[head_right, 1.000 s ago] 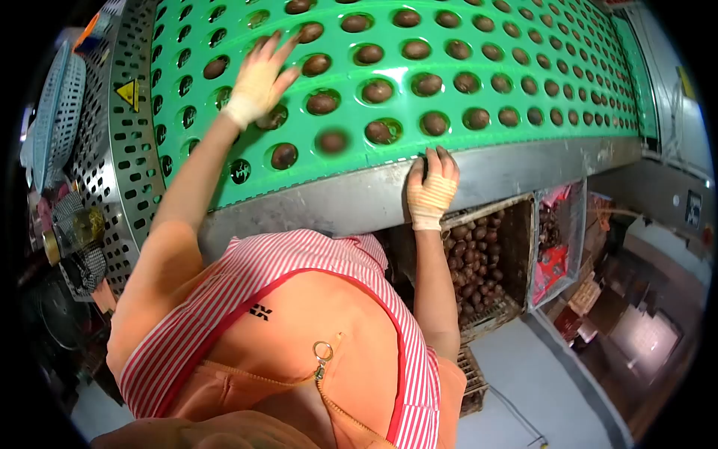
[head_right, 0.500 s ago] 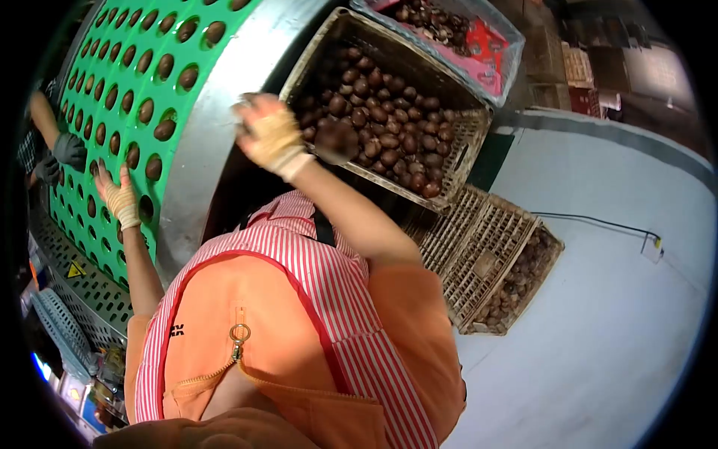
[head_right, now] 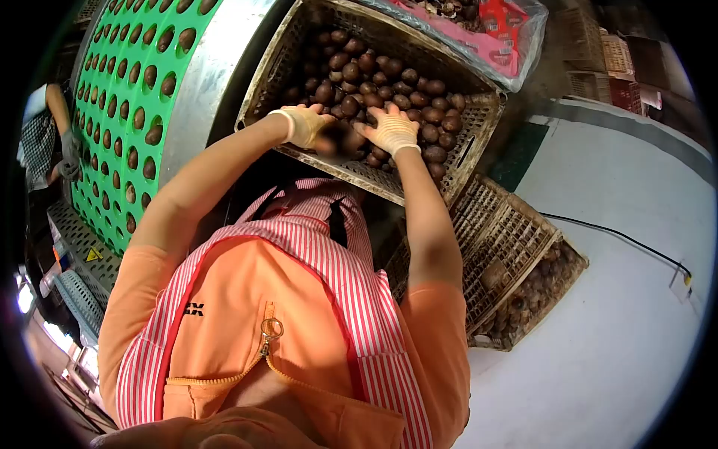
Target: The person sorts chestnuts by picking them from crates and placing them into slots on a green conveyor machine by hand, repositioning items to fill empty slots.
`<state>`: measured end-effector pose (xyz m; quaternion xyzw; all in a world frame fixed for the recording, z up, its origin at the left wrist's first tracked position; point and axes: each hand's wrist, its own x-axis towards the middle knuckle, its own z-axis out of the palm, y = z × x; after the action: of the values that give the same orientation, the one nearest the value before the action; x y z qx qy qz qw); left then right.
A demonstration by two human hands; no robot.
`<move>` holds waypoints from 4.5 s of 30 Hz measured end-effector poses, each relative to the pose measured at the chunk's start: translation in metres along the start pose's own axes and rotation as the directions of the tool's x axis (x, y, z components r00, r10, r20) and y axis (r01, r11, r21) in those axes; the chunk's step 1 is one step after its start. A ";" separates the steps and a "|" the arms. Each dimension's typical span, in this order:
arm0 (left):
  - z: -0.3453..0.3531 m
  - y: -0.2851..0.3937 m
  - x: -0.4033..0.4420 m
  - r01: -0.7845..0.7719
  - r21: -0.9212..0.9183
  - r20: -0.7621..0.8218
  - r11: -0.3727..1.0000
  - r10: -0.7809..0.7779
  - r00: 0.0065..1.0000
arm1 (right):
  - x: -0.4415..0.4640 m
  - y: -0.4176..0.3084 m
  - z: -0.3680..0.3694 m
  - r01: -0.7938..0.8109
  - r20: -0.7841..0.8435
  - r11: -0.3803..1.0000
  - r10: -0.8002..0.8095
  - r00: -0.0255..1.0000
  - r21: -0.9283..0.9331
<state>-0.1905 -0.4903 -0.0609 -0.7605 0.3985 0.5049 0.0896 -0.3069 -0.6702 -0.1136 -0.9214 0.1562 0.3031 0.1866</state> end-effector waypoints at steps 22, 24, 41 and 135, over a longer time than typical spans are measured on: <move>-0.015 -0.020 0.056 0.068 0.105 0.054 0.992 -0.074 0.996 | 0.004 0.025 -0.003 0.127 0.174 0.901 -0.216 0.961 0.414; -0.022 -0.016 0.057 0.072 0.114 0.067 0.991 -0.080 0.995 | -0.002 0.024 -0.008 0.101 0.203 0.894 -0.208 0.957 0.437; -0.042 -0.032 0.058 0.076 -0.025 0.311 0.997 -0.065 0.948 | -0.004 0.014 -0.019 0.036 0.217 0.545 -0.393 0.894 0.838; 0.171 -0.191 -0.266 -0.564 -0.651 -0.343 0.508 -0.860 -0.379 | -0.026 -0.512 -0.040 0.044 0.384 0.456 -0.793 0.473 0.889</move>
<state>-0.2221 -0.1341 0.0305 -0.7873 -0.1858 -0.2816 -0.5160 -0.1010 -0.2317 0.0597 -0.5131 -0.0932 0.4969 0.6937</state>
